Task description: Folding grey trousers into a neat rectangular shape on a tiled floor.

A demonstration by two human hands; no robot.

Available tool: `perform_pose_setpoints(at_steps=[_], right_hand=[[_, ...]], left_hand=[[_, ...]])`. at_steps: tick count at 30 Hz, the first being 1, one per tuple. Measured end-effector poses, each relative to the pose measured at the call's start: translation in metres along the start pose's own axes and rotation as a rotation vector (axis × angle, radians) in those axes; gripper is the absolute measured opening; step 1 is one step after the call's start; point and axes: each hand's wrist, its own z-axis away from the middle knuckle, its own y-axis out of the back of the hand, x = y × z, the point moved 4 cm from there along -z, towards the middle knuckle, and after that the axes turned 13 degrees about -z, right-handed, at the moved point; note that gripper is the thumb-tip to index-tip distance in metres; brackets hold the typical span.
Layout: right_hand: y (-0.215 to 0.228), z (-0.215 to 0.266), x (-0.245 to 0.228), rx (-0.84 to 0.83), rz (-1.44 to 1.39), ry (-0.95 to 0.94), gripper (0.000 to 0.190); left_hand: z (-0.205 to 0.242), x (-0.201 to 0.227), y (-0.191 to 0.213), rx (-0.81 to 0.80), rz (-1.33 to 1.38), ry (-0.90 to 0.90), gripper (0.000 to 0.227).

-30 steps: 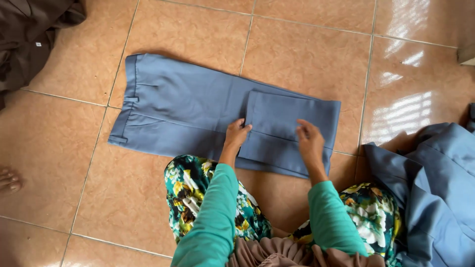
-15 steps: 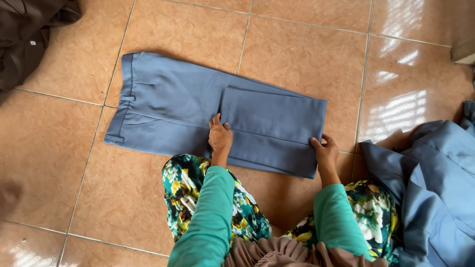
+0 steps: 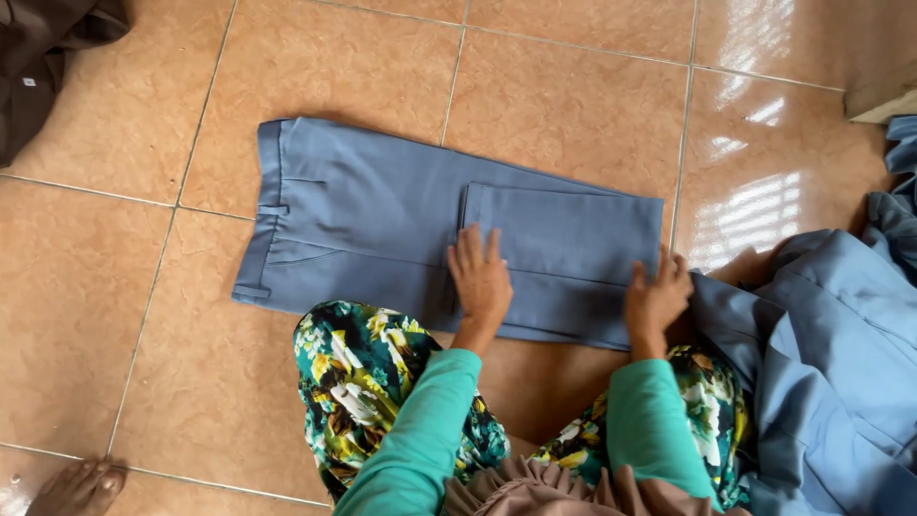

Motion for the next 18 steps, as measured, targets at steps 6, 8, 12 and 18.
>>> perform_pose_setpoints(at_steps=[6,8,12,18], right_hand=[[-0.049,0.047,-0.101,-0.118,-0.106,0.424,0.041],[-0.075,0.055,-0.083,-0.397,-0.070,0.244,0.049],[-0.054,0.031,-0.034,-0.309,0.113,0.244,0.051],[-0.055,-0.006,0.021,-0.280,0.126,-0.228,0.061]], left_hand=[[0.036,0.069,-0.047,-0.313,0.055,-0.476,0.046],[0.036,0.059,-0.049,-0.357,-0.025,-0.511,0.052],[0.012,0.013,-0.049,-0.135,0.045,-0.350,0.051],[-0.026,-0.009,-0.049,0.013,-0.288,-0.071,0.056]])
